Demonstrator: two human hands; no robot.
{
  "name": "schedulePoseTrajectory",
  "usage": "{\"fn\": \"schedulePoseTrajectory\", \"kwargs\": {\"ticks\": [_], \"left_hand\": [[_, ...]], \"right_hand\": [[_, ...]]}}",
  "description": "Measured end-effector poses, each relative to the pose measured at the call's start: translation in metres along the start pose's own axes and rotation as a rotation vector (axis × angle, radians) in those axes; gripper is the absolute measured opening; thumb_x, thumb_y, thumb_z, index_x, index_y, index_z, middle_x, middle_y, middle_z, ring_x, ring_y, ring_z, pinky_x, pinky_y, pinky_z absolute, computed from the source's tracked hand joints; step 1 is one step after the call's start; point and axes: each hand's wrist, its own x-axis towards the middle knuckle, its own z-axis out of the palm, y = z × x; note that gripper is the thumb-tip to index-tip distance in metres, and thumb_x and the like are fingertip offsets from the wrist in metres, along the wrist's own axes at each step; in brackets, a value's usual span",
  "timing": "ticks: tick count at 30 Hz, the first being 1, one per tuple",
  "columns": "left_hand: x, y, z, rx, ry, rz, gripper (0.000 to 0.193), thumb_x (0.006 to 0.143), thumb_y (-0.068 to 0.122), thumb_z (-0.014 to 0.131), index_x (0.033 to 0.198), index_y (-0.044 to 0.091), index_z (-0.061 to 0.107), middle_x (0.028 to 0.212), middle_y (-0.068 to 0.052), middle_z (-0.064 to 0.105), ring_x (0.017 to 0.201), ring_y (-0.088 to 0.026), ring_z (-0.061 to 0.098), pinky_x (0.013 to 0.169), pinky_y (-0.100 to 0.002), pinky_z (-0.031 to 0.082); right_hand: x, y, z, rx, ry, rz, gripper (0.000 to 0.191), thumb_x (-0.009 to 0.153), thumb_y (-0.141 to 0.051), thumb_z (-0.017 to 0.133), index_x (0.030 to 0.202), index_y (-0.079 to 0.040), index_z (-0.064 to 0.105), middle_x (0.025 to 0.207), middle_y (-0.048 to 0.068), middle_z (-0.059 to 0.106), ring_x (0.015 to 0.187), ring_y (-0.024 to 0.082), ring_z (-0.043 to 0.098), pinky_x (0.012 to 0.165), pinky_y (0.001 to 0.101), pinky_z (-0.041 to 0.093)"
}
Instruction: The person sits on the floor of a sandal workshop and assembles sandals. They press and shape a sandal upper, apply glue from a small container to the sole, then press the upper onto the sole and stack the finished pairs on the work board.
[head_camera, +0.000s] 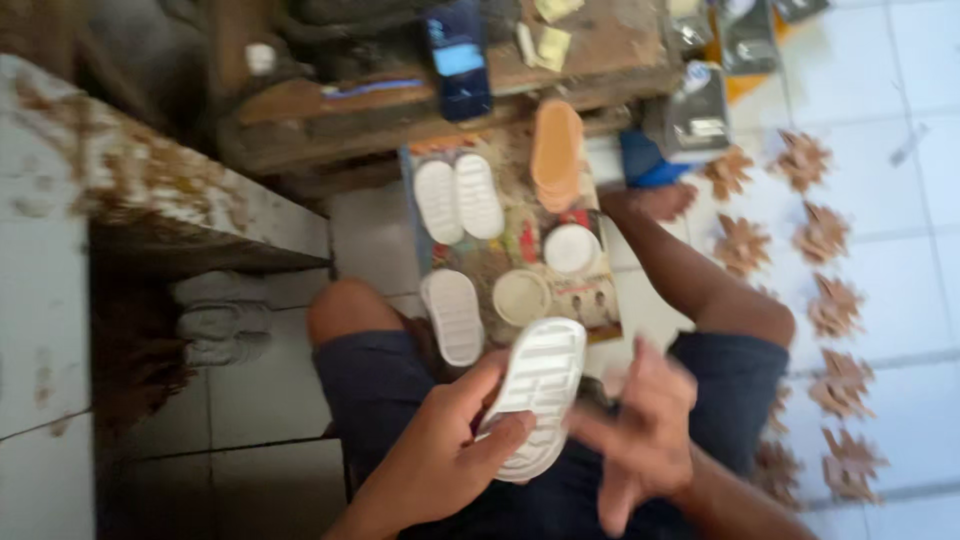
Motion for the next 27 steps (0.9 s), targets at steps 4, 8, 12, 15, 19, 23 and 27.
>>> {"fn": "schedulePoseTrajectory", "kwargs": {"ticks": [4, 8, 12, 15, 19, 23, 27], "left_hand": [[0.002, 0.008, 0.021, 0.149, 0.052, 0.076, 0.037, 0.096, 0.017, 0.067, 0.129, 0.001, 0.061, 0.091, -0.011, 0.076, 0.081, -0.009, 0.071, 0.070, -0.029, 0.058], [0.006, 0.016, 0.019, 0.264, 0.220, 0.162, 0.037, 0.095, 0.016, 0.067, 0.128, 0.001, 0.061, 0.089, -0.011, 0.077, 0.078, -0.009, 0.075, 0.066, -0.028, 0.059], [0.005, 0.011, 0.038, 0.211, 0.235, 0.265, 0.033, 0.098, 0.013, 0.067, 0.128, 0.000, 0.061, 0.094, -0.012, 0.077, 0.084, -0.009, 0.073, 0.071, -0.027, 0.059], [0.010, 0.005, 0.051, 0.142, 0.336, 0.307, 0.033, 0.099, 0.010, 0.066, 0.129, -0.002, 0.060, 0.099, -0.011, 0.077, 0.088, -0.008, 0.072, 0.074, -0.026, 0.059], [0.013, 0.007, 0.059, 0.005, 0.456, 0.429, 0.032, 0.103, 0.006, 0.065, 0.132, -0.006, 0.057, 0.113, -0.010, 0.074, 0.098, -0.008, 0.068, 0.082, -0.024, 0.059], [0.016, 0.009, 0.069, -0.132, 0.443, 0.431, 0.035, 0.105, 0.006, 0.064, 0.136, -0.006, 0.055, 0.117, -0.010, 0.072, 0.100, -0.008, 0.066, 0.082, -0.023, 0.057], [0.023, -0.002, 0.069, -0.148, 0.520, 0.586, 0.035, 0.108, 0.005, 0.063, 0.139, -0.005, 0.052, 0.129, -0.010, 0.067, 0.115, -0.013, 0.067, 0.100, -0.027, 0.058]], "right_hand": [[0.004, -0.002, -0.016, -0.188, -0.087, 0.190, 0.085, 0.106, -0.076, 0.031, 0.123, -0.002, 0.071, 0.148, 0.039, 0.043, 0.147, 0.051, 0.036, 0.125, 0.0628, 0.022], [0.009, -0.002, -0.020, -0.368, -0.129, -0.040, 0.070, 0.099, -0.069, 0.037, 0.125, -0.018, 0.076, 0.138, 0.022, 0.060, 0.139, 0.040, 0.042, 0.123, 0.0629, 0.024], [0.015, -0.004, -0.020, -0.207, 0.136, -0.071, 0.076, 0.101, -0.072, 0.037, 0.117, -0.009, 0.076, 0.137, 0.022, 0.058, 0.135, 0.040, 0.045, 0.117, 0.0610, 0.038], [0.018, -0.012, -0.016, -0.335, -0.052, 0.097, 0.075, 0.105, -0.068, 0.038, 0.116, -0.004, 0.074, 0.141, 0.033, 0.053, 0.140, 0.047, 0.042, 0.121, 0.0613, 0.029], [0.018, -0.022, -0.001, -0.221, 0.178, -0.062, 0.069, 0.103, -0.067, 0.037, 0.117, -0.010, 0.073, 0.138, 0.023, 0.055, 0.137, 0.039, 0.042, 0.121, 0.0588, 0.033], [0.015, -0.023, 0.002, -0.294, 0.076, 0.163, 0.056, 0.110, -0.055, 0.042, 0.130, -0.009, 0.066, 0.145, 0.032, 0.049, 0.140, 0.048, 0.042, 0.124, 0.0570, 0.030], [0.005, -0.036, 0.011, -0.007, -0.051, 0.272, 0.060, 0.110, -0.058, 0.046, 0.143, -0.007, 0.051, 0.152, 0.030, 0.045, 0.148, 0.046, 0.040, 0.127, 0.0510, 0.026]]}}
